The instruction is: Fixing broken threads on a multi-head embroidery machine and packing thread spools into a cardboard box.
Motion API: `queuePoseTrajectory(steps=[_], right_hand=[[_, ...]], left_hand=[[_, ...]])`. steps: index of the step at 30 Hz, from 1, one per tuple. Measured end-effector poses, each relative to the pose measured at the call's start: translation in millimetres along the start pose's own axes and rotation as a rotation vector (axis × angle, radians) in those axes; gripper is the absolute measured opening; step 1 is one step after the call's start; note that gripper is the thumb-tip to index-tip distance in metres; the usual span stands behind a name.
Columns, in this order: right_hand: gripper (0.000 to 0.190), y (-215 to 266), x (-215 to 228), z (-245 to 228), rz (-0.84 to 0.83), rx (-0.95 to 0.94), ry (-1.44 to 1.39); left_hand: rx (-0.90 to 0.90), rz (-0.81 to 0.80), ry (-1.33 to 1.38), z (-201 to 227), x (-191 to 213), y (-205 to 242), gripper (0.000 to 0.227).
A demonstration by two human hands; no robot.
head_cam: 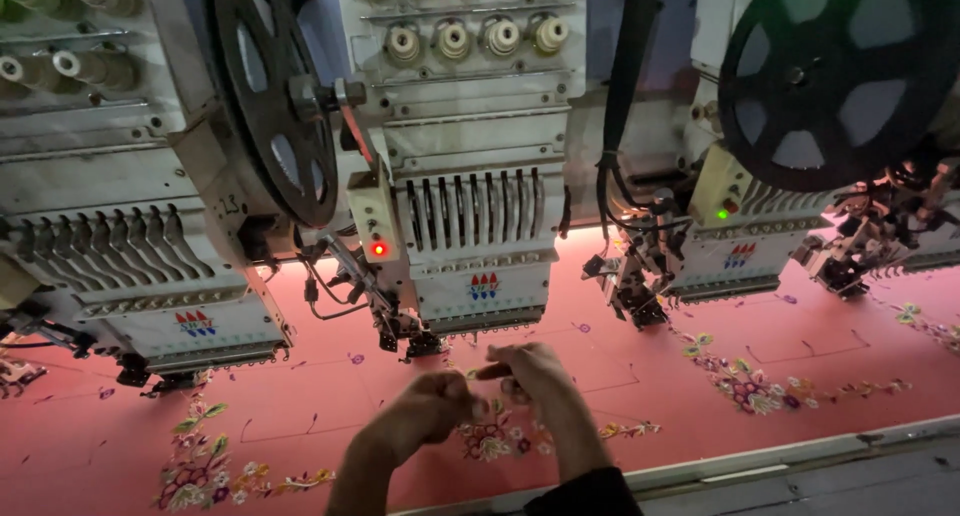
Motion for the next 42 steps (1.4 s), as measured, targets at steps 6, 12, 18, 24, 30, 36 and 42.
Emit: queuePoseTrajectory(steps=[6, 12, 18, 24, 30, 36, 42], right_hand=[[0.019, -22.0, 4.2, 11.7, -0.203, 0.307, -0.253], [0.016, 15.4, -1.6, 2.9, -0.738, 0.433, 0.218], [0.033, 36.8, -0.4, -13.8, -0.281, 0.132, 0.238], [0.034, 2.5, -11.8, -8.7, -0.419, 0.433, -0.593], [0.013, 0.2, -40.5, -6.0, -0.047, 0.519, -0.563], [0.015, -6.6, -35.2, 5.6, -0.122, 0.362, -0.554], [0.049, -5.2, -43.5, 1.7, -0.057, 0.101, -0.449]], left_hand=[[0.015, 0.076, 0.060, 7.1, -5.9, 5.8, 0.019], [0.145, 0.084, 0.656, -6.3, 11.9, -31.1, 0.021], [-0.022, 0.050, 0.245, 19.9, 2.7, 10.0, 0.030], [-0.005, -0.130, 0.128, 20.1, -3.7, 17.1, 0.023], [-0.084, 0.017, 0.006, 24.0, -12.7, 13.2, 0.019], [-0.106, 0.324, 0.074, 2.0, 25.8, -17.0, 0.021], [-0.304, 0.679, 0.236, 28.7, 30.0, 9.2, 0.023]])
Point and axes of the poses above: each hand's wrist, its own y-axis away from the middle knuckle, its own x-axis out of the back of the hand, z = x × y, the point moved 2 cm from there along -y, towards the middle knuckle, and after that the axes turned 8 degrees about y, right-handed, at the moved point
